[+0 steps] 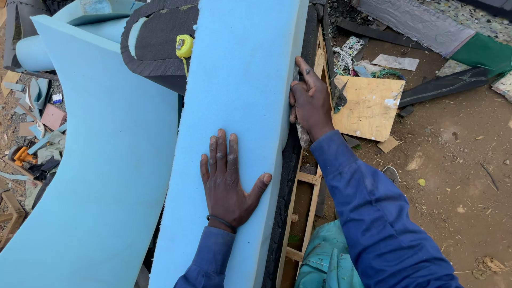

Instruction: Cutting and measuring blue foam pieces for furniture upholstery

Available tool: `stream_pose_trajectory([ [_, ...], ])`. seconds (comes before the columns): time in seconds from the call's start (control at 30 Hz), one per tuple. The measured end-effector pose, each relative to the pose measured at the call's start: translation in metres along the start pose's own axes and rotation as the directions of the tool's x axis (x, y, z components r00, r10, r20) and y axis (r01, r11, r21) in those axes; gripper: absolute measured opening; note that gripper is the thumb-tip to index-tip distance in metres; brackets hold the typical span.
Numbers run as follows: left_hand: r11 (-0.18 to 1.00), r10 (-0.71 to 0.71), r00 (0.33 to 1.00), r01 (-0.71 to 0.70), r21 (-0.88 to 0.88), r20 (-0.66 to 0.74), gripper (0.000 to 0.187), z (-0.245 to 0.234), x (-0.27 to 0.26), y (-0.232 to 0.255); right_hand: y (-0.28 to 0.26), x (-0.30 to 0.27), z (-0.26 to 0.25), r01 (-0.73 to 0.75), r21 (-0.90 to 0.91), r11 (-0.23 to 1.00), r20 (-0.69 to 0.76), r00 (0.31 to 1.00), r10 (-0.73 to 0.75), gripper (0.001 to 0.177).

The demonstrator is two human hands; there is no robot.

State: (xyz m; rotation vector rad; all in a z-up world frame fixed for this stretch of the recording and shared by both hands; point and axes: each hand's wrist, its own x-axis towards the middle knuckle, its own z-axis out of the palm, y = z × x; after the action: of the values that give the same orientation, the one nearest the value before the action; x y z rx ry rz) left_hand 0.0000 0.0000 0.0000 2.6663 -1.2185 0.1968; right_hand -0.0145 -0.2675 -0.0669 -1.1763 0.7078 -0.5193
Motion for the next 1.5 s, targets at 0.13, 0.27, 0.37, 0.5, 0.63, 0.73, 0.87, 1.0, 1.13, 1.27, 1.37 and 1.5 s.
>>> stream_pose_trajectory([
  [0.13,0.999,-0.022,0.999,0.024,-0.041,0.049,0.119,0.003,0.001,-0.004,0.013,-0.041,-0.013,0.204,0.149,0.967,0.193,0.954,-0.231,0.066],
  [0.27,0.998,-0.033,0.998,0.035,-0.044,0.049,0.118,0.005,0.001,-0.004,-0.001,-0.144,-0.018,0.1,0.081,0.992,0.196,0.974,-0.114,0.067],
  [0.37,0.999,-0.046,0.997,0.048,-0.023,0.064,0.118,0.008,0.0,-0.005,0.018,-0.177,-0.018,0.077,0.127,0.989,0.173,0.98,-0.099,0.065],
  [0.5,0.998,-0.064,0.996,0.066,-0.015,0.069,0.117,0.009,0.001,-0.004,0.024,-0.14,-0.013,0.119,0.125,0.985,0.154,0.978,-0.138,0.063],
  [0.63,0.998,-0.065,0.994,0.067,-0.013,0.083,0.116,0.008,0.0,-0.004,0.029,-0.069,-0.006,0.238,0.161,0.958,0.148,0.954,-0.262,0.062],
  [0.73,0.998,-0.062,0.995,0.062,-0.005,0.081,0.115,0.01,0.002,-0.005,0.02,-0.085,-0.011,0.236,0.178,0.955,0.193,0.944,-0.269,0.063],
  [0.87,0.997,-0.071,0.994,0.069,0.018,0.087,0.115,0.011,0.002,-0.006,0.008,-0.181,-0.019,0.135,0.08,0.988,0.206,0.967,-0.149,0.065],
  [1.0,0.997,-0.08,0.993,0.08,0.01,0.083,0.115,0.011,0.004,-0.006,0.044,-0.24,-0.021,0.06,0.101,0.993,0.246,0.966,-0.083,0.068],
  [1.13,0.995,-0.097,0.99,0.094,0.031,0.106,0.116,0.011,0.001,-0.006,0.039,-0.218,-0.012,0.073,0.149,0.986,0.182,0.978,-0.1,0.065],
  [1.27,0.996,-0.089,0.992,0.086,0.035,0.085,0.115,0.015,0.001,-0.006,0.05,-0.122,-0.002,0.222,0.173,0.96,0.158,0.955,-0.249,0.062],
  [1.37,0.995,-0.093,0.992,0.09,0.044,0.081,0.116,0.021,0.003,-0.009,0.042,-0.13,-0.003,0.225,0.223,0.948,0.191,0.944,-0.269,0.061],
  [1.5,0.994,-0.096,0.992,0.092,0.057,0.075,0.115,0.022,0.003,-0.01,0.027,-0.222,-0.009,0.122,0.172,0.978,0.223,0.962,-0.159,0.064],
])
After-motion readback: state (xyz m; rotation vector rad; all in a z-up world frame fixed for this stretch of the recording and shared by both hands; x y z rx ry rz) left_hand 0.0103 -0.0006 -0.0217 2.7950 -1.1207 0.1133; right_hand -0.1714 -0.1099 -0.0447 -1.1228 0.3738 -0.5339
